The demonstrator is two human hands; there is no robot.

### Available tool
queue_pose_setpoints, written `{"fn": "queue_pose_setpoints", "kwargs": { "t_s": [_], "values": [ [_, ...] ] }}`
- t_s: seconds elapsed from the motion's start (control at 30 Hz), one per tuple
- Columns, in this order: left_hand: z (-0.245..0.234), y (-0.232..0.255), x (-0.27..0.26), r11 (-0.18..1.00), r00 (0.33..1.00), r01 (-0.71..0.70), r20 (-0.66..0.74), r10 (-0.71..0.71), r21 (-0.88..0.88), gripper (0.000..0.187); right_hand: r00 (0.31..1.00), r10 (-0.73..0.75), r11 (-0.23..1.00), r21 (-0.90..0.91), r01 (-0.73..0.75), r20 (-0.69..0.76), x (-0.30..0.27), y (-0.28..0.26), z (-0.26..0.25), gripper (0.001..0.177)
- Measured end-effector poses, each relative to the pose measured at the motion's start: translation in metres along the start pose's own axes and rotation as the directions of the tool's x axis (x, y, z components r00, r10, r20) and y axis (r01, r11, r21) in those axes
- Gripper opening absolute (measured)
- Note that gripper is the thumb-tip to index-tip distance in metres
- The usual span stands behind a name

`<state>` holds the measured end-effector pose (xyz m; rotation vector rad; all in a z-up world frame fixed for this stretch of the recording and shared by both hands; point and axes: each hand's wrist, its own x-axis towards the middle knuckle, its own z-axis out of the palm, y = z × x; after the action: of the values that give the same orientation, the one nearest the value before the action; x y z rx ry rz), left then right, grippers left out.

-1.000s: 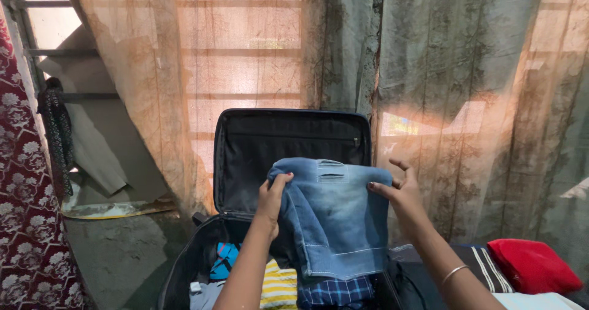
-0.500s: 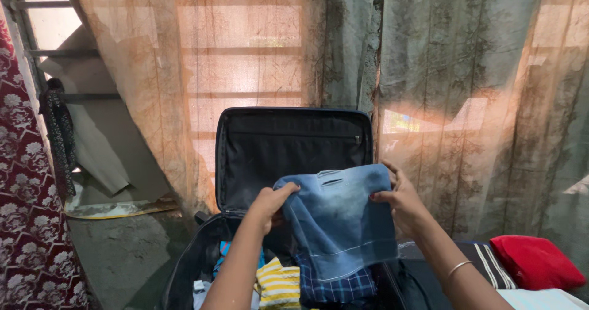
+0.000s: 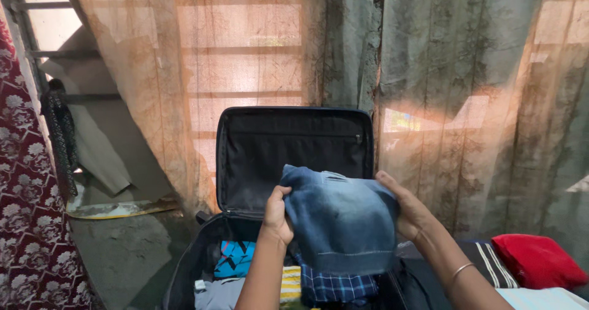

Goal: The person packs clothing items into a suitcase by folding various garments and placing them inside. The person handles a grey shirt, black trousers, a red garment, denim shorts, and a yellow striped shirt by hand, smoothing and folding each before placing them into the suitcase.

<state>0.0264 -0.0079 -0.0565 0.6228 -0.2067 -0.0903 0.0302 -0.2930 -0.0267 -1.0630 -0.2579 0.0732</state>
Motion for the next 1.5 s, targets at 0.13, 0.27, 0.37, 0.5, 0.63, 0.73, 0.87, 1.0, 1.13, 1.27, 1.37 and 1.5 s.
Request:
{"fn": "queue_pose_setpoints", "kwargs": {
  "t_s": [0.13,0.27,0.37,0.5,0.63,0.73,0.87,1.0,1.13,1.27,1.37,1.5],
  "values": [
    [-0.007,-0.002,0.005,0.992,0.995,-0.025,-0.091,0.037,0.127,0.039,0.997,-0.075,0.995,-0.071,0.073,-0.018,-0.009,0.004,0.013,0.083],
    [-0.049,-0.021,0.036,0.959,0.935,-0.031,-0.332,0.127,0.282,0.047,0.982,-0.188,0.982,-0.040,0.187,-0.022,-0.010,0.006,0.024,0.087],
    [-0.085,-0.059,0.065,0.550,0.730,0.050,-0.406,0.549,0.833,0.057,0.955,-0.293,0.955,-0.038,0.295,0.039,-0.011,0.008,0.033,0.087],
    [-0.069,-0.080,0.073,0.395,0.832,0.317,-0.453,0.321,0.862,0.064,0.928,-0.358,0.926,-0.088,0.367,0.108,-0.015,0.009,0.045,0.089],
    [-0.006,-0.053,0.031,0.716,0.898,0.360,-0.431,-0.092,0.598,0.082,0.922,-0.354,0.915,-0.145,0.376,0.160,-0.022,0.003,0.045,0.090],
    [0.021,-0.038,0.007,0.782,0.938,0.270,-0.336,-0.083,0.561,0.089,0.901,-0.404,0.852,-0.293,0.434,0.159,-0.022,-0.005,0.034,0.092],
    [0.035,-0.036,-0.001,0.858,0.965,0.071,-0.252,0.069,0.508,0.082,0.961,-0.266,0.933,-0.231,0.277,0.082,-0.020,-0.013,0.021,0.094],
    [0.035,-0.030,-0.003,0.787,0.975,-0.202,0.043,0.218,0.583,0.070,0.975,-0.221,0.881,-0.433,0.190,-0.022,-0.023,-0.018,0.015,0.101],
    [0.032,-0.014,-0.003,0.706,0.938,-0.348,0.230,0.261,0.617,0.062,0.922,-0.301,0.827,-0.416,0.379,0.243,-0.011,-0.012,0.001,0.127],
    [0.028,-0.013,-0.003,-0.017,0.791,-0.057,0.056,0.609,0.998,0.052,0.909,-0.398,0.685,-0.619,0.385,0.126,0.012,-0.007,-0.004,0.080],
    [0.023,-0.006,-0.003,-0.128,0.691,-0.198,0.231,0.685,0.972,0.058,0.868,-0.493,0.511,-0.788,0.344,0.059,0.016,-0.002,-0.003,0.054],
    [0.025,0.003,-0.011,0.201,0.715,-0.317,0.095,0.692,0.927,0.067,0.726,-0.674,0.379,-0.778,0.500,0.138,0.011,0.002,0.010,0.050]
  ]
}}
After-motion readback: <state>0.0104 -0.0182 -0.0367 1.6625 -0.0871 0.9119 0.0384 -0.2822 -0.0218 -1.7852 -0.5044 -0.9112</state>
